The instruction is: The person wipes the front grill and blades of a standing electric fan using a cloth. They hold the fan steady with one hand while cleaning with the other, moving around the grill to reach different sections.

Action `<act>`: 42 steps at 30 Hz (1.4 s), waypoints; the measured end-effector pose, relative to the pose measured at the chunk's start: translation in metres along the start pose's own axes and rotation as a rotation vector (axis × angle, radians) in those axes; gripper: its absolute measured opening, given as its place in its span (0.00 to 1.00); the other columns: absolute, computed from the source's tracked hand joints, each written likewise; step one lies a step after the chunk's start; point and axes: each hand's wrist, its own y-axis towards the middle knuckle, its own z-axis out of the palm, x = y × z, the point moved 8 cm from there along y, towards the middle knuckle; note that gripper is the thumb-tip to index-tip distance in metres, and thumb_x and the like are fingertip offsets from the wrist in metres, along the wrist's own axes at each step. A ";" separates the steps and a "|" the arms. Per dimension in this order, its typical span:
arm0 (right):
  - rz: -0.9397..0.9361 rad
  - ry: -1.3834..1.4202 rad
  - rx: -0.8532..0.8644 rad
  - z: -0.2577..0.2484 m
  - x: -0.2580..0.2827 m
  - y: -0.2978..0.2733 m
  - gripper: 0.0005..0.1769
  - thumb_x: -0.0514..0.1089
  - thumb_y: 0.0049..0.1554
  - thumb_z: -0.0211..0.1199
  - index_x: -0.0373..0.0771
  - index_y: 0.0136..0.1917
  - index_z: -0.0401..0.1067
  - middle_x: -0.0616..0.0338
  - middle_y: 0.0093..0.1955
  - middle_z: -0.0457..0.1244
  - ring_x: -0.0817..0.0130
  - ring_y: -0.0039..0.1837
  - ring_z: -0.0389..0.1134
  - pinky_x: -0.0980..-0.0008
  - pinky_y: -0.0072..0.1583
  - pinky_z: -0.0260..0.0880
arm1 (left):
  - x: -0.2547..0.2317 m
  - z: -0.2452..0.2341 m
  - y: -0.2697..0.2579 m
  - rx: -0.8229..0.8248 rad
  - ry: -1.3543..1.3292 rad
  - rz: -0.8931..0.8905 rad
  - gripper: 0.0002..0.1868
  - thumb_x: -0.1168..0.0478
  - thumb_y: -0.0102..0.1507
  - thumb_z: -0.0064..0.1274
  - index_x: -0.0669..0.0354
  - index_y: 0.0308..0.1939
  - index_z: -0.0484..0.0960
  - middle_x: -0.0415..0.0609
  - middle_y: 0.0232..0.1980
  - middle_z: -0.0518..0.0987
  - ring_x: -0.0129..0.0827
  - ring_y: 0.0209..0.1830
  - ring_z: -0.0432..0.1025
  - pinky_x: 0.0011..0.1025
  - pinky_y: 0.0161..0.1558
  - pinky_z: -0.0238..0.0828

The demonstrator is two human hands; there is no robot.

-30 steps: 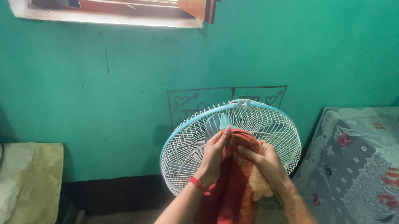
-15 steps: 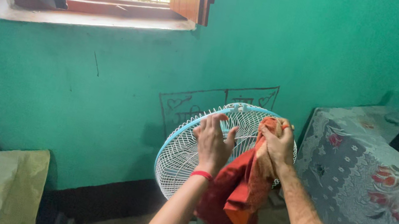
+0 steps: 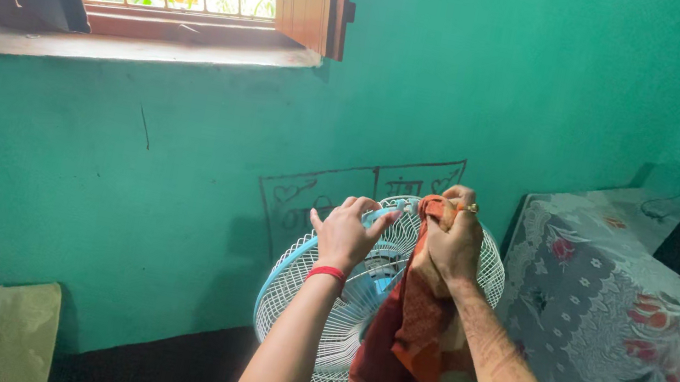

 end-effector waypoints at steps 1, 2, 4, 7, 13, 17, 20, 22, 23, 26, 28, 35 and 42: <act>-0.020 -0.044 0.004 0.002 0.003 -0.003 0.13 0.40 0.53 0.68 0.37 0.52 0.73 0.53 0.49 0.69 0.53 0.54 0.73 0.57 0.55 0.72 | -0.003 0.000 0.002 0.011 0.017 -0.003 0.31 0.28 0.57 0.51 0.46 0.48 0.83 0.37 0.54 0.81 0.34 0.58 0.74 0.72 0.71 0.37; -0.039 -0.088 0.007 0.002 0.006 -0.004 0.07 0.40 0.54 0.69 0.39 0.47 0.76 0.55 0.48 0.71 0.53 0.53 0.73 0.57 0.55 0.72 | -0.004 0.002 0.004 0.004 0.023 -0.034 0.32 0.28 0.57 0.52 0.47 0.48 0.83 0.38 0.54 0.81 0.35 0.58 0.74 0.72 0.70 0.39; -0.042 -0.115 0.024 0.004 0.013 -0.005 0.07 0.42 0.52 0.71 0.40 0.45 0.79 0.54 0.47 0.71 0.53 0.52 0.73 0.58 0.55 0.72 | -0.006 0.010 0.008 -0.009 0.039 -0.093 0.32 0.28 0.58 0.52 0.48 0.49 0.82 0.41 0.53 0.81 0.36 0.58 0.74 0.73 0.68 0.41; -0.101 -0.113 0.031 0.001 0.034 -0.011 0.08 0.42 0.50 0.71 0.40 0.44 0.80 0.53 0.49 0.70 0.53 0.52 0.72 0.57 0.55 0.71 | -0.002 0.020 0.013 0.034 0.027 -0.106 0.31 0.29 0.60 0.49 0.48 0.49 0.82 0.41 0.51 0.83 0.35 0.59 0.74 0.65 0.64 0.52; -0.249 -0.166 0.032 -0.004 0.074 -0.022 0.11 0.42 0.52 0.68 0.37 0.48 0.80 0.50 0.55 0.70 0.50 0.55 0.68 0.58 0.58 0.67 | -0.001 0.017 0.011 0.012 0.054 -0.102 0.27 0.34 0.62 0.49 0.49 0.49 0.82 0.42 0.57 0.80 0.37 0.63 0.70 0.66 0.63 0.49; -0.182 -0.213 0.060 0.005 0.073 -0.019 0.08 0.42 0.53 0.67 0.38 0.46 0.80 0.53 0.50 0.71 0.52 0.54 0.69 0.57 0.58 0.69 | -0.003 0.016 0.006 -0.077 0.054 -0.082 0.25 0.36 0.62 0.52 0.50 0.49 0.82 0.49 0.66 0.72 0.40 0.66 0.66 0.65 0.61 0.52; -0.127 -0.243 0.051 0.009 0.070 -0.017 0.10 0.41 0.53 0.66 0.37 0.49 0.80 0.51 0.46 0.71 0.50 0.53 0.69 0.55 0.55 0.69 | -0.003 0.016 0.009 -0.176 0.020 -0.049 0.23 0.40 0.60 0.55 0.51 0.47 0.82 0.53 0.73 0.66 0.40 0.71 0.62 0.70 0.59 0.49; -0.127 -0.276 0.028 0.009 0.067 -0.015 0.08 0.41 0.51 0.68 0.39 0.45 0.80 0.51 0.45 0.71 0.51 0.52 0.70 0.55 0.54 0.70 | -0.002 0.022 0.012 -0.148 0.022 -0.053 0.20 0.41 0.61 0.54 0.50 0.47 0.82 0.49 0.75 0.66 0.36 0.73 0.62 0.72 0.62 0.47; -0.127 -0.293 0.015 0.009 0.065 -0.012 0.07 0.41 0.50 0.68 0.39 0.43 0.81 0.50 0.44 0.71 0.51 0.52 0.70 0.56 0.54 0.71 | -0.002 0.024 0.013 -0.145 0.017 -0.051 0.21 0.41 0.61 0.54 0.50 0.46 0.82 0.48 0.74 0.68 0.36 0.72 0.63 0.73 0.63 0.45; -0.120 -0.303 0.004 0.010 0.058 -0.014 0.07 0.41 0.49 0.69 0.39 0.43 0.81 0.51 0.44 0.71 0.52 0.52 0.70 0.57 0.56 0.71 | -0.003 0.023 0.014 -0.137 -0.006 -0.040 0.24 0.38 0.61 0.52 0.52 0.48 0.82 0.46 0.69 0.73 0.37 0.68 0.67 0.76 0.67 0.37; -0.130 -0.260 -0.012 0.009 0.059 -0.019 0.07 0.39 0.48 0.68 0.39 0.42 0.81 0.54 0.44 0.72 0.54 0.52 0.71 0.58 0.56 0.71 | -0.004 0.019 0.012 -0.137 -0.026 -0.026 0.28 0.36 0.62 0.50 0.54 0.52 0.80 0.45 0.61 0.80 0.37 0.64 0.70 0.79 0.68 0.32; -0.173 -0.180 -0.094 -0.001 0.066 -0.035 0.05 0.37 0.49 0.70 0.38 0.41 0.78 0.55 0.44 0.70 0.55 0.51 0.71 0.60 0.55 0.70 | -0.011 0.010 0.006 -0.062 0.009 -0.072 0.33 0.29 0.63 0.43 0.54 0.47 0.82 0.45 0.49 0.83 0.39 0.57 0.75 0.75 0.72 0.31; -0.229 -0.163 -0.143 -0.003 0.066 -0.051 0.07 0.35 0.50 0.69 0.38 0.44 0.78 0.56 0.45 0.68 0.56 0.49 0.70 0.60 0.54 0.69 | -0.011 0.009 0.005 -0.090 -0.008 -0.055 0.33 0.30 0.62 0.44 0.53 0.48 0.83 0.44 0.49 0.84 0.39 0.56 0.76 0.74 0.71 0.31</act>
